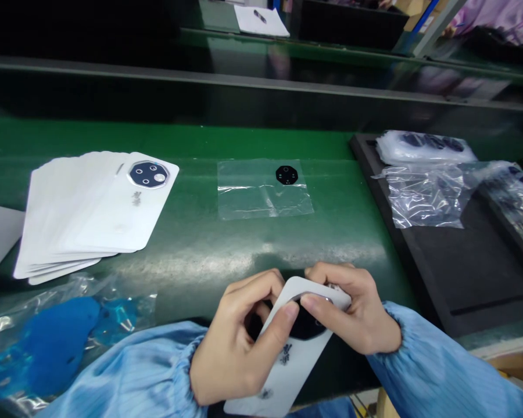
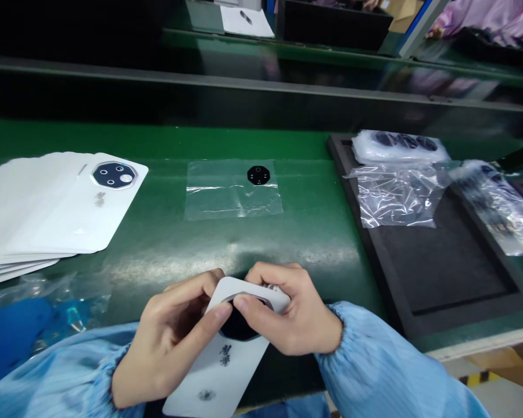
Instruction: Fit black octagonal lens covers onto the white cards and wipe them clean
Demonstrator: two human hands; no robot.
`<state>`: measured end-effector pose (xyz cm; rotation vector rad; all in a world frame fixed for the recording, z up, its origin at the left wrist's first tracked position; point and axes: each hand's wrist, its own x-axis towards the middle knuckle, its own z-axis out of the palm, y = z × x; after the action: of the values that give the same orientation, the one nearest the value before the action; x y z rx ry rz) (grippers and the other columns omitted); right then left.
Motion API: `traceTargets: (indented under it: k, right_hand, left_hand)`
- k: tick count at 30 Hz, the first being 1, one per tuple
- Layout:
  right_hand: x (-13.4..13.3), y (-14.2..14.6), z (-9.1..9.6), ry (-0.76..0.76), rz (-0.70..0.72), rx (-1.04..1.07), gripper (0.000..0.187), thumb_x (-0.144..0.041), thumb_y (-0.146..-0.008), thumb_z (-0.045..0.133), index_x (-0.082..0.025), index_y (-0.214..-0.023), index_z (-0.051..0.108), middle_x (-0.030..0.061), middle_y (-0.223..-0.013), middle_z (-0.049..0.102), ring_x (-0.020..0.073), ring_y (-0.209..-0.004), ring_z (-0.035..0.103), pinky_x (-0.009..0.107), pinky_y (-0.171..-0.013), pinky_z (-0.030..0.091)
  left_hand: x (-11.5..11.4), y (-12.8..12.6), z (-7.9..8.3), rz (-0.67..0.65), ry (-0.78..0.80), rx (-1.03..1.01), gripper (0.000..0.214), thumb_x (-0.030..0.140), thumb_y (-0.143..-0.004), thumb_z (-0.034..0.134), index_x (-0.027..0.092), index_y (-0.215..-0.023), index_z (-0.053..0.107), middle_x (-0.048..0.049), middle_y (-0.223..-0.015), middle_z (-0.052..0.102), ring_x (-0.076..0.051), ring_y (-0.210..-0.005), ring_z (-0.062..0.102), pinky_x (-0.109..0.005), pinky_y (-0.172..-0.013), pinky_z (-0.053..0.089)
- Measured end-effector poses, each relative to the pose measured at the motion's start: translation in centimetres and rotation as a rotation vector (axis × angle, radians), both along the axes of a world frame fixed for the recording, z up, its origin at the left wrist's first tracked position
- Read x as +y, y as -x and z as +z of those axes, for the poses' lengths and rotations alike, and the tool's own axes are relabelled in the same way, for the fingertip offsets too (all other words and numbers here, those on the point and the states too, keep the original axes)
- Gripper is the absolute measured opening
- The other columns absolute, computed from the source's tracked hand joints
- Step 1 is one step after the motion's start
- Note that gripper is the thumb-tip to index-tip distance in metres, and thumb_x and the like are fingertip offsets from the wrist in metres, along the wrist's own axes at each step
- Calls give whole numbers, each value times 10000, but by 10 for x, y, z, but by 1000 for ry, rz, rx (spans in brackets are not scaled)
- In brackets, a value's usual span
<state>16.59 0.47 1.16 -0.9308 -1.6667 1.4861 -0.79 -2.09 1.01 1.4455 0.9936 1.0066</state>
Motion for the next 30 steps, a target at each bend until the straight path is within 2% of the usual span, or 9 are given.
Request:
traceTargets:
  k: [6,10,15,17,22,30]
  right_hand:
    - [-2,2,-3,-21,-34,-13,252,-163,-844,580,-178,-647,424,-81,-518,341,36,-450,283,186,-423,217]
    - [-1,1,-6,40,-80,-18,262,-227,-875,568,-178,-651,441,-70,-535,375,50,-470,305,195,-436,238]
    - [2,-3,-6,113,-173,27,298,-298,-889,585,-173,-653,453,-65,-567,386,53,-501,312,188,-454,251]
    - [3,-4,-5,140,-154,46,309,-311,-892,582,-170,-648,453,-65,-568,375,52,-505,307,185,-455,249]
    - [4,-5,1,223,-4,2,236,-272,-856,619,-154,-679,516,-56,-580,395,54,-518,323,178,-440,252]
    - [4,0,1,223,-15,6,194,-157,-809,644,-149,-654,527,-70,-543,384,39,-491,291,162,-419,228]
  left_hand:
    - [1,-1,-1,-4,38,-9,256,163,-902,497,182,-665,402,57,-613,343,-55,-516,340,-172,-440,270]
    - [4,1,-2,-43,97,-47,219,206,-912,492,177,-697,463,44,-627,404,-64,-530,385,-171,-449,314]
    - [7,3,-2,-38,53,-11,161,161,-868,501,164,-709,526,33,-630,471,-60,-516,413,-162,-439,328]
    - [7,2,-2,0,38,10,173,106,-832,508,164,-668,516,50,-590,456,-44,-489,405,-133,-426,321]
    - [8,0,0,33,43,54,213,30,-741,513,166,-589,451,74,-531,404,-26,-452,381,-111,-409,293]
    - [3,2,-2,20,18,119,238,40,-750,501,174,-584,396,68,-549,369,-44,-489,355,-155,-444,277]
